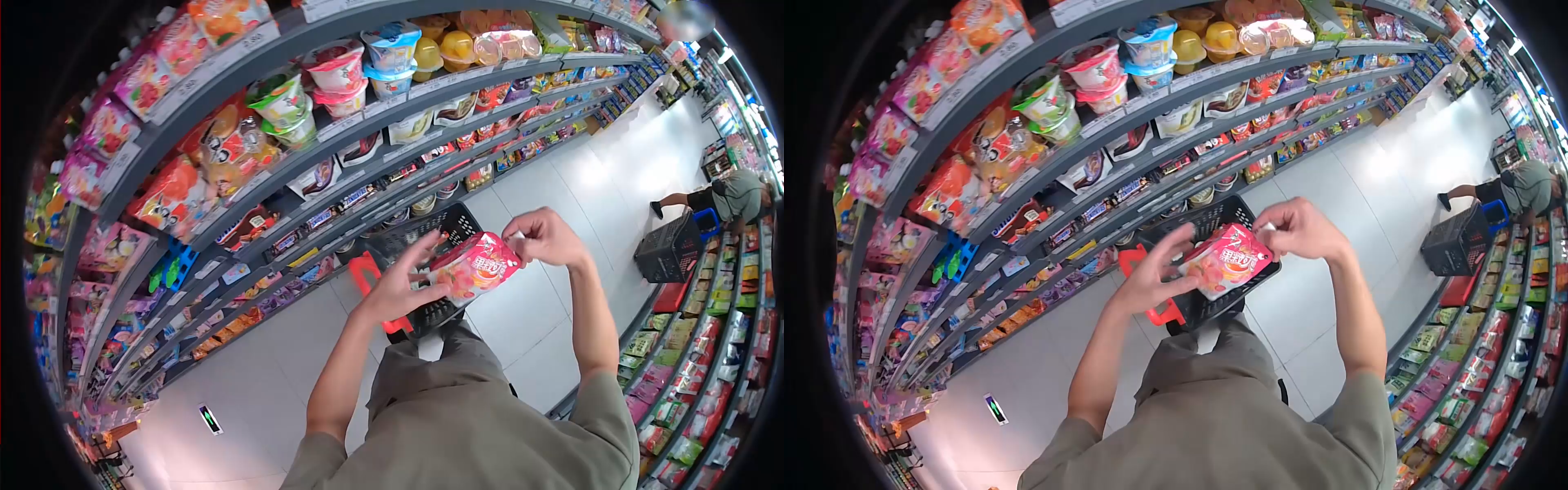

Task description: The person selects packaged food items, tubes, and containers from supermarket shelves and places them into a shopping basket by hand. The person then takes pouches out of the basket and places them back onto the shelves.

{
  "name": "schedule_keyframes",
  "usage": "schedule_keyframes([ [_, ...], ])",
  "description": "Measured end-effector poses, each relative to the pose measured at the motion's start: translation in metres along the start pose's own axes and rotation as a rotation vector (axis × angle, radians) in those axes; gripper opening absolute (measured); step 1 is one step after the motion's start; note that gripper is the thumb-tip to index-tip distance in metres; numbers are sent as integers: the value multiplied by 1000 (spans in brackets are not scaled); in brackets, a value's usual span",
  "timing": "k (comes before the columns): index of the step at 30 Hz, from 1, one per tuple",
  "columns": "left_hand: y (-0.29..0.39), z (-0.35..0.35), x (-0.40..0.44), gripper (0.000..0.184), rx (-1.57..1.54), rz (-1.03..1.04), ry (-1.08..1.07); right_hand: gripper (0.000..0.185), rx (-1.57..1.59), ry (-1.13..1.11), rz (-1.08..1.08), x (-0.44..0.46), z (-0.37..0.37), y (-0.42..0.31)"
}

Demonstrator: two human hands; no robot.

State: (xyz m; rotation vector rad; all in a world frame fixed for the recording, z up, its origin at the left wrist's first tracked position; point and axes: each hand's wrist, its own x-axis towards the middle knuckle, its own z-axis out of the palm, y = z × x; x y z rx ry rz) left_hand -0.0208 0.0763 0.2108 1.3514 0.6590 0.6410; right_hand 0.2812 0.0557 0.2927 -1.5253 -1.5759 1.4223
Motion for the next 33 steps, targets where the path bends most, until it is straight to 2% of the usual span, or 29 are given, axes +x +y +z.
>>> schedule_keyframes([
  [2, 26, 2, -9, 79, -241, -67, -307, 17, 119, -62, -47, 1, 5, -21],
  [3, 37, 6, -20, 79, -239, -70, -297, 17, 123, -72, -50, 6, 11, -23],
  [5, 49, 14, -38, 75, -441, -141, -315, 16, 202, -14, -167, 20, 26, -22],
  [7, 46, 29, -55, 70, -443, -85, -190, 21, 312, -76, -146, 26, 44, -26],
  [9, 47, 36, -68, 68, -475, -65, -47, 34, 424, 84, -196, 37, 60, -19],
  [10, 48, 40, -73, 68, -469, -61, -19, 42, 537, 34, -89, 37, 63, -17],
  [11, 50, 44, -77, 67, -450, -9, 57, 46, 567, 18, -97, 28, 68, -31],
  [13, 52, 51, -88, 66, -429, 47, 160, 45, 697, -109, -83, 20, 77, -41],
  [16, 56, 55, -92, 66, -353, 121, 229, 38, 454, -113, -176, 20, 85, -32],
  [23, 65, 81, -93, 66, -402, 82, 318, 33, 505, -174, -135, 11, 71, -50],
  [30, 70, 106, -74, 66, -425, 68, 342, 35, 564, -178, -144, 7, 47, -35],
  [33, 64, 116, -66, 65, -445, 46, 350, 33, 462, -87, -174, 15, 38, -8],
])
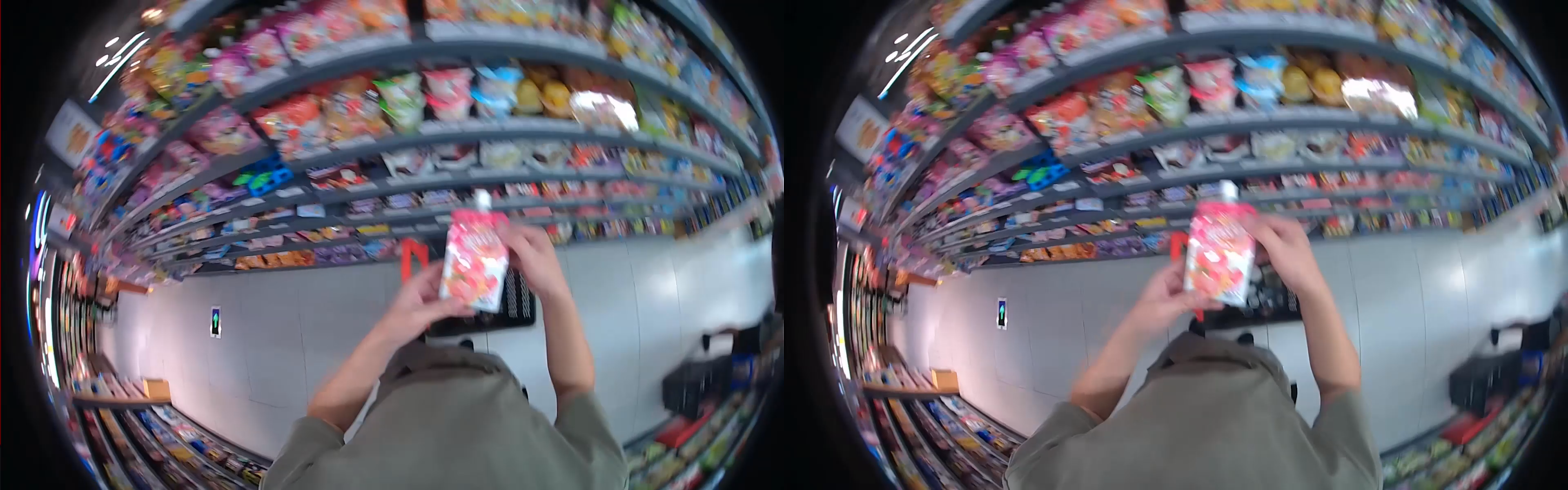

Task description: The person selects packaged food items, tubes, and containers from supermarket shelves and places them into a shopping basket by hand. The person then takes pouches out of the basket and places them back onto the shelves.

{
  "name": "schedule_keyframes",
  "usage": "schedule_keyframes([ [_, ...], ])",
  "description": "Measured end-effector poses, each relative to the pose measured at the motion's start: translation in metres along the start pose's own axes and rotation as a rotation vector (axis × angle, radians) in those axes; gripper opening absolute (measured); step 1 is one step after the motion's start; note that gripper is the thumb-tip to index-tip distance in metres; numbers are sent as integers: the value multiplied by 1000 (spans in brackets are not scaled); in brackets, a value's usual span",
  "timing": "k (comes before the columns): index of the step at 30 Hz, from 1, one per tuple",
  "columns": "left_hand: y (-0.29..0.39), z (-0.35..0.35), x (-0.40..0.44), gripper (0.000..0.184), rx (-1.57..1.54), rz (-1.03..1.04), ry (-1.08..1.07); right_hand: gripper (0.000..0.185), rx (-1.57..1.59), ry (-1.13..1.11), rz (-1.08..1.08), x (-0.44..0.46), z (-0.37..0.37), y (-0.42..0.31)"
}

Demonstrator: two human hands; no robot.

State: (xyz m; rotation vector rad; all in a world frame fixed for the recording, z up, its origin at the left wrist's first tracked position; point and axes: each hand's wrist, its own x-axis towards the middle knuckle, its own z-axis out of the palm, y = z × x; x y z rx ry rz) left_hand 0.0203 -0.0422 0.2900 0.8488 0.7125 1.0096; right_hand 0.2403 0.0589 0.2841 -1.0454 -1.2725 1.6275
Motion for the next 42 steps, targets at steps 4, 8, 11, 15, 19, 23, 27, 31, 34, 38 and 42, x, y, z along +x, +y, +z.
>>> schedule_keyframes([
  [4, -28, -3, 8, 63, 0, 48, 21, 34, 5, 72, 39, -5, -3, 22],
  [8, -50, -20, 5, 64, 127, 60, 81, 35, -104, -46, 93, -19, -8, 53],
  [11, -52, -34, 2, 66, 174, -20, 48, 32, -71, -110, 109, -23, -4, 68],
  [15, -50, -51, 1, 65, 202, 25, 47, 28, -83, -129, 118, -19, 10, 70],
  [19, -38, -79, 2, 65, 248, -13, 34, 24, -102, -112, 128, -3, 35, 69],
  [23, -22, -101, -2, 65, 199, 12, 76, 24, -143, -93, 117, 18, 67, 64],
  [27, -8, -134, -3, 64, 115, -4, 166, 27, -171, -90, 104, 39, 102, 63],
  [31, 1, -170, -4, 61, 125, -39, 176, 28, -202, -60, 111, 56, 134, 70],
  [34, 8, -195, -8, 57, 73, -63, 139, 29, -210, -28, 105, 68, 153, 78],
  [38, 23, -216, -7, 53, 21, -51, 121, 23, -331, -30, 61, 75, 175, 58],
  [42, 26, -236, 14, 56, 169, 113, 15, 24, -454, 1, 15, 88, 174, 47],
])
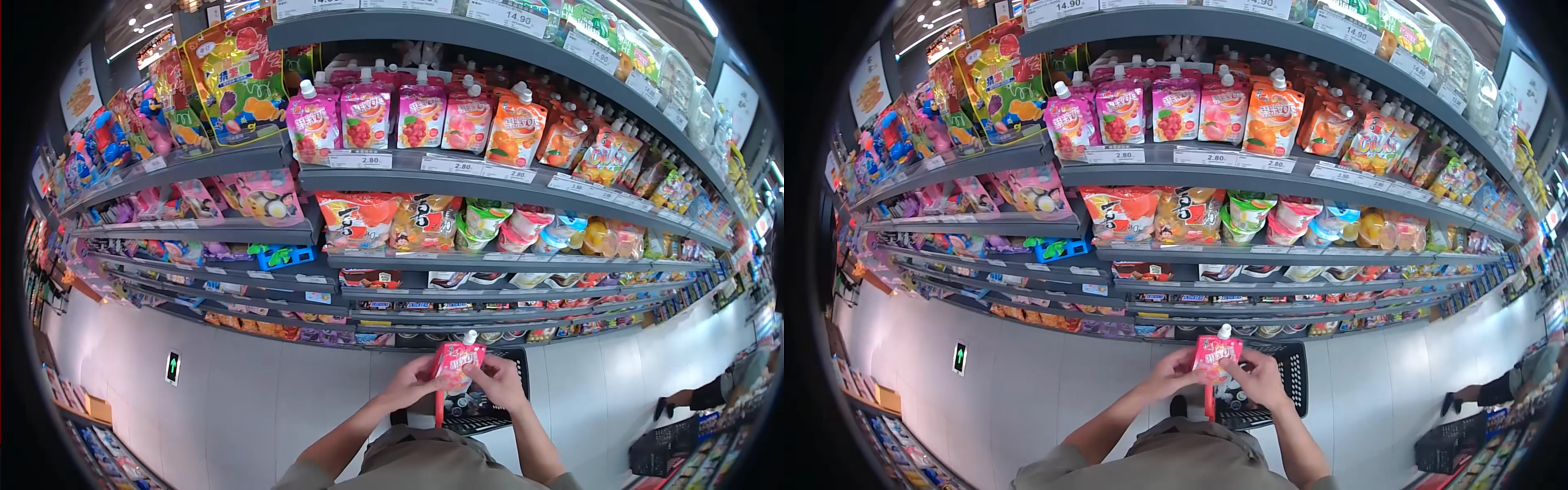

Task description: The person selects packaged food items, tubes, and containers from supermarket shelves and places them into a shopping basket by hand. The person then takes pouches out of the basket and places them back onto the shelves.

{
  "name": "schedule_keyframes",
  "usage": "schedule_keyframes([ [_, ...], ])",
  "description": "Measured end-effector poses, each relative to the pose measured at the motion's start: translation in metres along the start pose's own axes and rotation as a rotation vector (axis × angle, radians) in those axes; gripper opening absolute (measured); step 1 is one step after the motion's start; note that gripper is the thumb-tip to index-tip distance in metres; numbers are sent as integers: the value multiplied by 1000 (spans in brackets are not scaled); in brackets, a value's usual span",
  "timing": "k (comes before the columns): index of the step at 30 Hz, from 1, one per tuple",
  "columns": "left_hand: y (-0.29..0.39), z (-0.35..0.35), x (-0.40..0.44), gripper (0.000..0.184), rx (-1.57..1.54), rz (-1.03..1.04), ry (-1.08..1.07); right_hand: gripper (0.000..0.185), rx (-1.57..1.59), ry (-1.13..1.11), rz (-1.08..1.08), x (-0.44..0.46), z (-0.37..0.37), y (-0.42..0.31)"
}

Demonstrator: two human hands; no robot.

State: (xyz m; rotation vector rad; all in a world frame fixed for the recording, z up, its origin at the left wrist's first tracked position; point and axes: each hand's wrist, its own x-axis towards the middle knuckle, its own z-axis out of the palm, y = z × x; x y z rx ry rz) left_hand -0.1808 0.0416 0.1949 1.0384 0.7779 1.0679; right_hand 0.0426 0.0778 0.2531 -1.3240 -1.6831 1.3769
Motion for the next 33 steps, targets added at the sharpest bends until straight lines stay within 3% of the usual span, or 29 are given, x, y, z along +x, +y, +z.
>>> schedule_keyframes([
  [2, 21, 1, 14, 61, -64, 53, -33, 26, 62, 69, -76, 6, -5, -16],
  [4, 57, 5, 22, 63, 313, 239, 0, 26, -1, 89, -96, 10, -15, -31],
  [8, 120, 18, 32, 59, 438, 249, -4, 26, -118, 106, -271, 22, -29, -69],
  [14, 198, 14, 58, 47, 319, 449, 109, 44, 243, 153, -559, 23, -38, -110],
  [16, 249, 18, 74, 43, 158, 665, 187, 47, 235, 153, -539, 20, -44, -96],
  [22, 365, -19, 161, 39, 460, 804, 277, 36, 232, -22, -78, -8, -43, -31],
  [26, 364, -37, 225, 39, 531, 783, 246, 35, 215, -153, 4, -26, -39, 17],
  [33, 340, -35, 260, 39, 567, 581, 152, 31, 232, -137, -3, -38, -42, 51],
])
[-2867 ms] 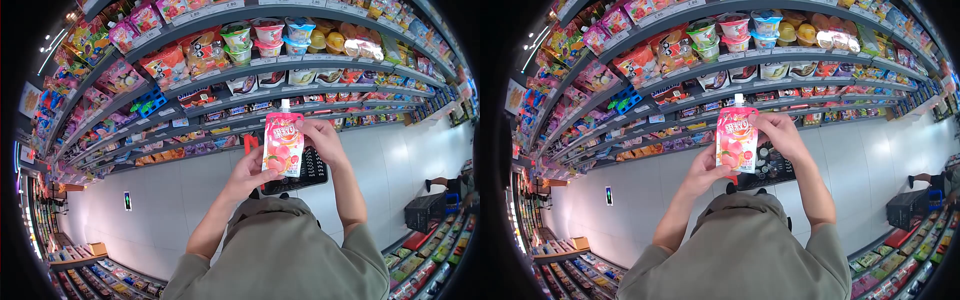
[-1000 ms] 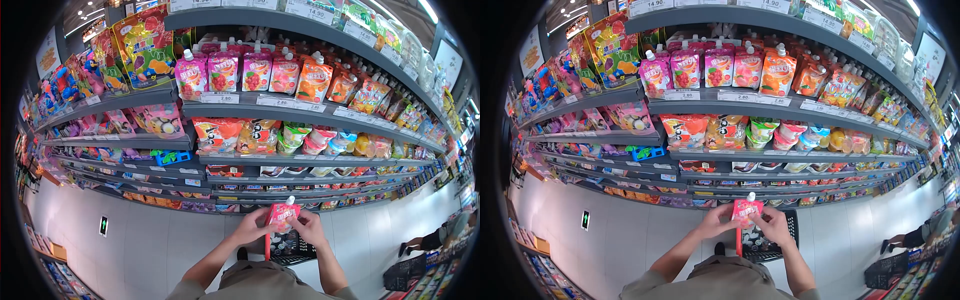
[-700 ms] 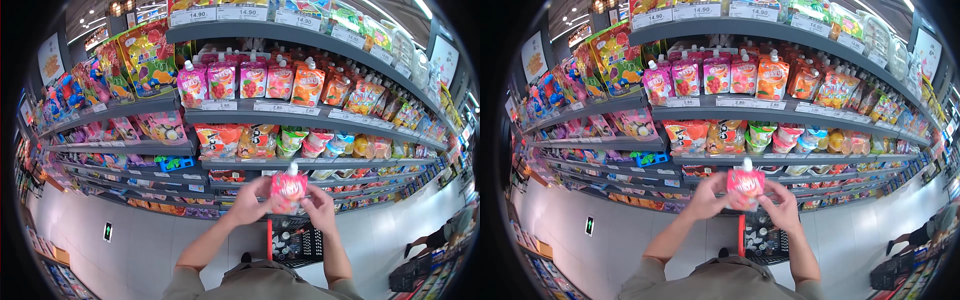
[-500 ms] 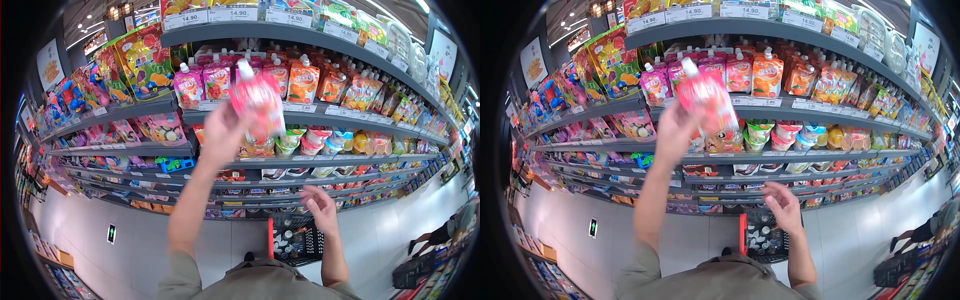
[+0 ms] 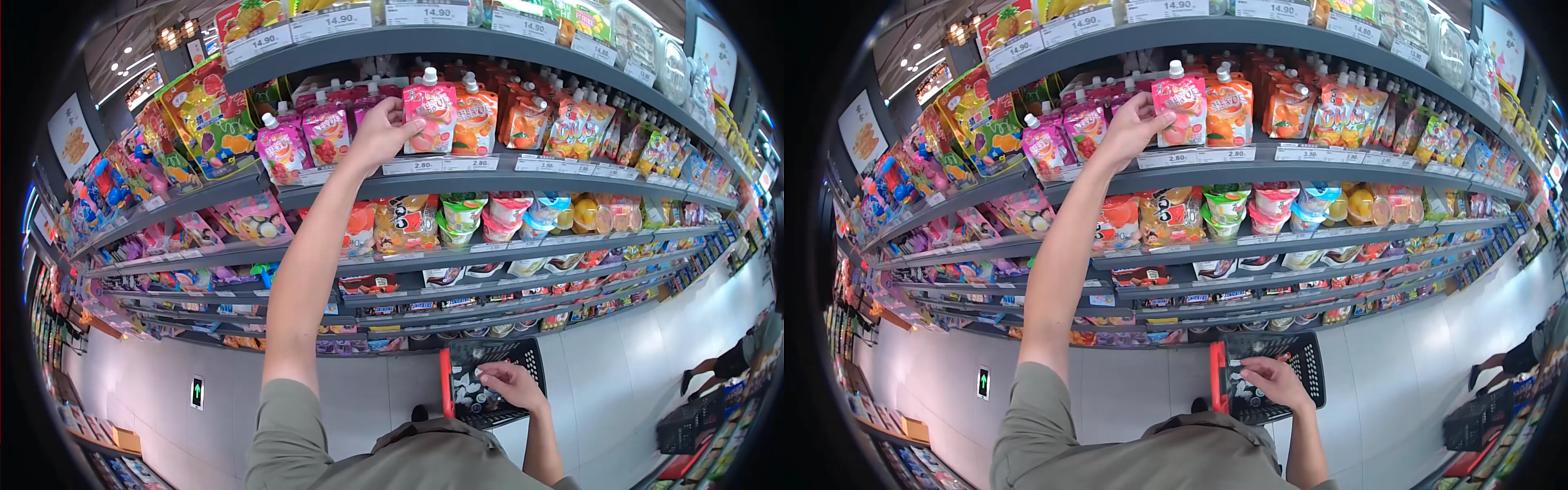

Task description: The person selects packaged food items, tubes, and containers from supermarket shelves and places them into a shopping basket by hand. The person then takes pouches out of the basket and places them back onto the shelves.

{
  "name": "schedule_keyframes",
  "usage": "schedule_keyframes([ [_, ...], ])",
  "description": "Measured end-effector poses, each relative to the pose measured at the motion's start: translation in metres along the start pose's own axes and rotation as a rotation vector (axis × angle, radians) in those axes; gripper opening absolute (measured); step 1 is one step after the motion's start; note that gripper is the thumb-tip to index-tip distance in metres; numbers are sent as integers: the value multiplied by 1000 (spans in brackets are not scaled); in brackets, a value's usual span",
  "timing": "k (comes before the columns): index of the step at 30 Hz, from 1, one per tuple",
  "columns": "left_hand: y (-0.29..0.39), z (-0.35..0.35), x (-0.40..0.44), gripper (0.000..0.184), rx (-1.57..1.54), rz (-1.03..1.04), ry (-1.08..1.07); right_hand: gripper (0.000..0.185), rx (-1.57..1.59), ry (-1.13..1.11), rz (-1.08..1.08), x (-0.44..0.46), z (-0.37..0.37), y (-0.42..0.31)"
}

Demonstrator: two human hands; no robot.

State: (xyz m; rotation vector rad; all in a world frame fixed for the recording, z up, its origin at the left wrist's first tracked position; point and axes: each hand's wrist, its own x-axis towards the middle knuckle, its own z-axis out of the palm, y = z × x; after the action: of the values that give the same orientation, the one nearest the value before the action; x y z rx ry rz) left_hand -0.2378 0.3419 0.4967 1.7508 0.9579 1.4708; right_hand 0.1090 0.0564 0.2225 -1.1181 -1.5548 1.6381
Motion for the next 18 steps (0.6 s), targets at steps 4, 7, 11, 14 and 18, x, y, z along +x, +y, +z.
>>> schedule_keyframes([
  [4, -7, -1, 1, 41, 85, -70, -16, 30, -17, 4, 18, 1, -3, -5],
  [7, -3, -3, -1, 44, 236, -128, -48, 30, -16, 0, 34, 4, -5, -7],
  [11, 3, -5, -5, 57, 338, -75, -13, 29, -38, 6, 29, 8, -4, -8],
  [14, 4, -8, -4, 68, 379, -50, 10, 27, -79, -5, 54, 10, -6, -5],
  [18, 8, -6, -8, 74, 420, 4, 35, 27, -54, 8, 42, 13, -4, 4],
])
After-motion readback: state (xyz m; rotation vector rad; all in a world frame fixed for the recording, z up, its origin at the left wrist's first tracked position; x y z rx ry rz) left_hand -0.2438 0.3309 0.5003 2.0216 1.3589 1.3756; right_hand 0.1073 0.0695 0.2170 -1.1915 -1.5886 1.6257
